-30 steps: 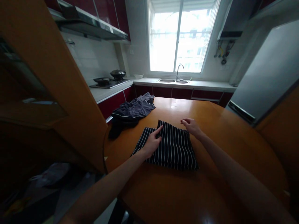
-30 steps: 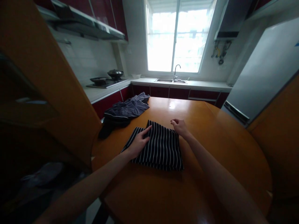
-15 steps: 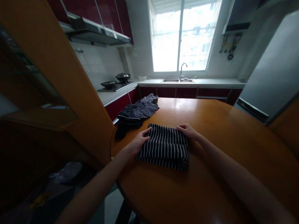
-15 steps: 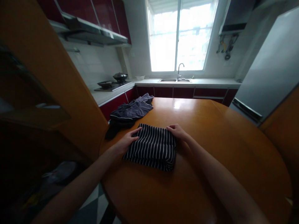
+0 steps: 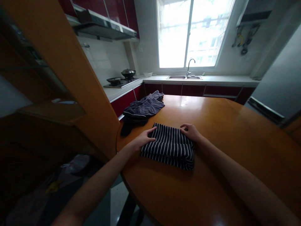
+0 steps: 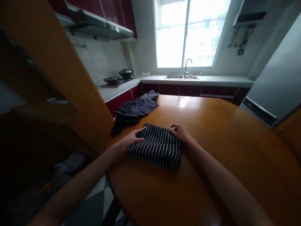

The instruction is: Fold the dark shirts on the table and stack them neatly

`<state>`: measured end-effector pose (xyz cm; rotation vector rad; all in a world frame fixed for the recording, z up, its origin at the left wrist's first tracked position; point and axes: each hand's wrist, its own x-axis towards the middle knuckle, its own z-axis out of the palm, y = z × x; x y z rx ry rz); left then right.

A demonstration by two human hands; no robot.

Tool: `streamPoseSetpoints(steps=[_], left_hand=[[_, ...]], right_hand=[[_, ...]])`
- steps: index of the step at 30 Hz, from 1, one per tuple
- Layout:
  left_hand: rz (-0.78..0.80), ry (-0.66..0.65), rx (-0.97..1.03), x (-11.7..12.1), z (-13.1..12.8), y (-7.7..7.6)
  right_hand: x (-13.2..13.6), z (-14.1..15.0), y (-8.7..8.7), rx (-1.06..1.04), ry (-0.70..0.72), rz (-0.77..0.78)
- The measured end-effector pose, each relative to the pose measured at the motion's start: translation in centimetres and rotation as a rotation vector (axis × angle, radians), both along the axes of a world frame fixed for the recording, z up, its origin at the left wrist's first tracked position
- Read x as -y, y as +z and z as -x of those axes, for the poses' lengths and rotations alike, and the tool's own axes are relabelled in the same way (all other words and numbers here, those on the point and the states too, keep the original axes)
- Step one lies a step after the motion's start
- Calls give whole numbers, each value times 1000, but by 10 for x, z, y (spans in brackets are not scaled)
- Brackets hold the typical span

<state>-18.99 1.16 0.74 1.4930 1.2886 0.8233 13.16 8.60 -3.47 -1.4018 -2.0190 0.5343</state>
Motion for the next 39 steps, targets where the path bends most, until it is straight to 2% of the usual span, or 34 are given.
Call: streamPoseSetpoints(steps=[6, 8, 10, 12, 15, 18, 20, 23, 26, 32, 39], left_hand=[[-122, -106, -253, -14, 16, 11], [-196, -34, -386, -13, 14, 18], [-333, 50, -488, -7, 0, 27], [-485, -5, -487, 3, -23, 33], [-592, -269, -407, 16, -58, 31], [-565, -364, -471, 16, -73, 13], [-526, -378, -528, 10, -71, -2], [-506, -389, -566, 3, -63, -19], [-519, -388, -599, 3, -59, -26], [-524, -403, -713, 6, -61, -27], [-527, -385, -713, 7, -61, -26]], right_hand=[[7, 4, 6, 27, -13, -40], [12, 4, 9, -36, -36, -88], [26, 1, 14, -129, -67, -163], [51, -3, 20, -208, -61, -236], [108, -4, 26, -194, 6, -317], [163, 8, 23, 16, 55, -367], [183, 20, 17, 113, 31, -375], [187, 34, 8, 188, -24, -371], [179, 35, 6, 202, -28, -371], [186, 18, 3, 358, 60, -401], [185, 8, 2, 543, 184, -396]])
